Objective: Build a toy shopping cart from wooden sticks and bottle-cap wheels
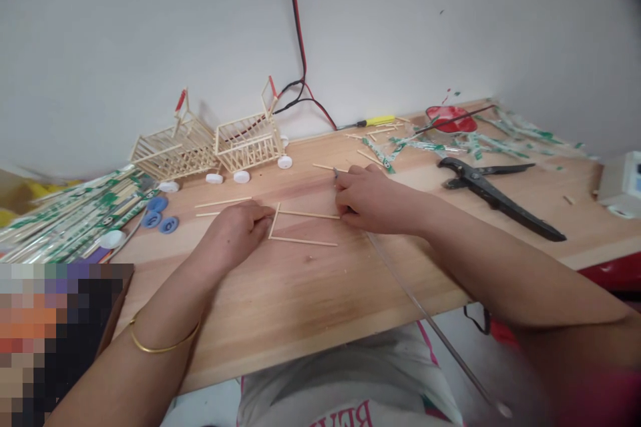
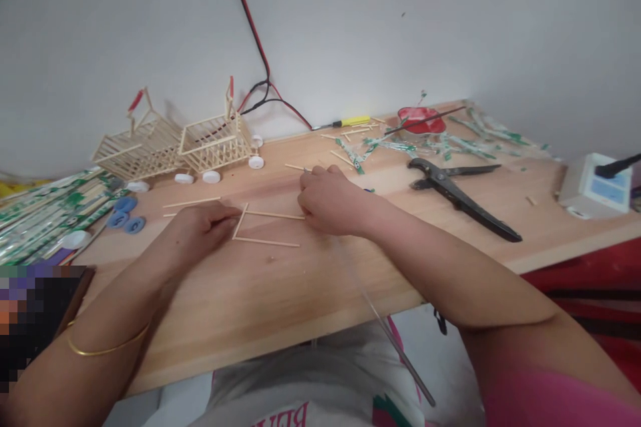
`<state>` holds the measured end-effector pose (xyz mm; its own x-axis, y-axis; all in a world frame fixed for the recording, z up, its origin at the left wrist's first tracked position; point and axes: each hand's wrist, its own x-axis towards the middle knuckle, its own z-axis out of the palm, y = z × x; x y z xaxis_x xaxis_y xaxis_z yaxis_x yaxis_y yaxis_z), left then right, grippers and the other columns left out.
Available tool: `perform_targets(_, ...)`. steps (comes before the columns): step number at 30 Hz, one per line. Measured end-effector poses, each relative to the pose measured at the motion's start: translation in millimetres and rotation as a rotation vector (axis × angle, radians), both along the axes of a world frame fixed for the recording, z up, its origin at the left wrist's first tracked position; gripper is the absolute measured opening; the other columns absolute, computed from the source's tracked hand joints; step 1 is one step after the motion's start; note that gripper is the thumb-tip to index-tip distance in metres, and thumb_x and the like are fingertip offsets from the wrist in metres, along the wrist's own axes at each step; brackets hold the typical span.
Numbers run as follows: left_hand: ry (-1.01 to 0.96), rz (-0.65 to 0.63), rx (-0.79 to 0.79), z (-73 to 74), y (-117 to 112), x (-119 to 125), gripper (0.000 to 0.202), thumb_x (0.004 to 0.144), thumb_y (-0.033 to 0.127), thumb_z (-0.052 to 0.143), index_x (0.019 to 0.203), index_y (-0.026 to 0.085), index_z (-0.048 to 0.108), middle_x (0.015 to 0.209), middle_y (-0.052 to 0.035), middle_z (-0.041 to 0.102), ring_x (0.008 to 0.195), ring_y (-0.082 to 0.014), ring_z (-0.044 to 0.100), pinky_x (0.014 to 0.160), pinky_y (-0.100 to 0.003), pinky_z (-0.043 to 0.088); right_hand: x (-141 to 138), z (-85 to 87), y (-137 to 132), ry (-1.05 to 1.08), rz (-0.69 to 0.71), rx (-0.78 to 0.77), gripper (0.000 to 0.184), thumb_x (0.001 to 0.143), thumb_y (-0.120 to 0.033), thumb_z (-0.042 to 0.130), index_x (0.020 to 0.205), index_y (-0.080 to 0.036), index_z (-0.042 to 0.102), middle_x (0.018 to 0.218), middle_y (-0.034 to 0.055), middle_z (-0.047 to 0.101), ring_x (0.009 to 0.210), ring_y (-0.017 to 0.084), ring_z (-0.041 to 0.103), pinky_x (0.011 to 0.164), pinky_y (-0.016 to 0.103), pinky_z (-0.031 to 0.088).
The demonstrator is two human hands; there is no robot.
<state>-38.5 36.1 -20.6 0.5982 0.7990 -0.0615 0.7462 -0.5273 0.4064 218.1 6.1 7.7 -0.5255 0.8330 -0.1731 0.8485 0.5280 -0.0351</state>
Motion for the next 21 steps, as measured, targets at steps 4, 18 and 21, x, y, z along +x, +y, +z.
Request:
perform_targets(4,0.007,-0.009,0.004,-0.4,0.8,-0.5,0.032,0.086,0.024,0.042,0.097,0.019,0.071,0.091,-0.0064,0.070,0.085,-0.0202,0.061,0.077,-0.030,0.045,-1.1,-1.0,0.8,0.005,0.000,-0.028,0.022,0.083,-0.021,0.050,0.074,-0.016,0.070,0.098,0.0137,0.060,0.095,0.026,0.046,0.075,0.035,0.028)
perform_targets(18,-0.005,-0.009,0.029,-3.1,0.7,-1.2,0.030,0.086,0.023,0.044,0.094,0.020,0.072,0.090,-0.0052,0.070,0.083,-0.0193,0.062,0.076,-0.029,0.044,-3.1,-6.5,3.8,0.016,0.007,-0.016,0.024,0.084,-0.020,0.048,0.073,-0.015,0.069,0.096,0.0137,0.060,0.094,0.025,0.045,0.074,0.035,0.027)
perform_targets(21,-0.007,-0.007,0.017,-2.0,-0.4,-0.8,0.029,0.085,0.021,0.045,0.094,0.020,0.072,0.089,-0.0048,0.070,0.083,-0.0189,0.062,0.076,-0.029,0.044,-3.5,-7.6,4.2,0.010,0.014,-0.010,0.023,0.084,-0.020,0.049,0.072,-0.015,0.068,0.096,0.0133,0.060,0.094,0.025,0.045,0.074,0.035,0.027)
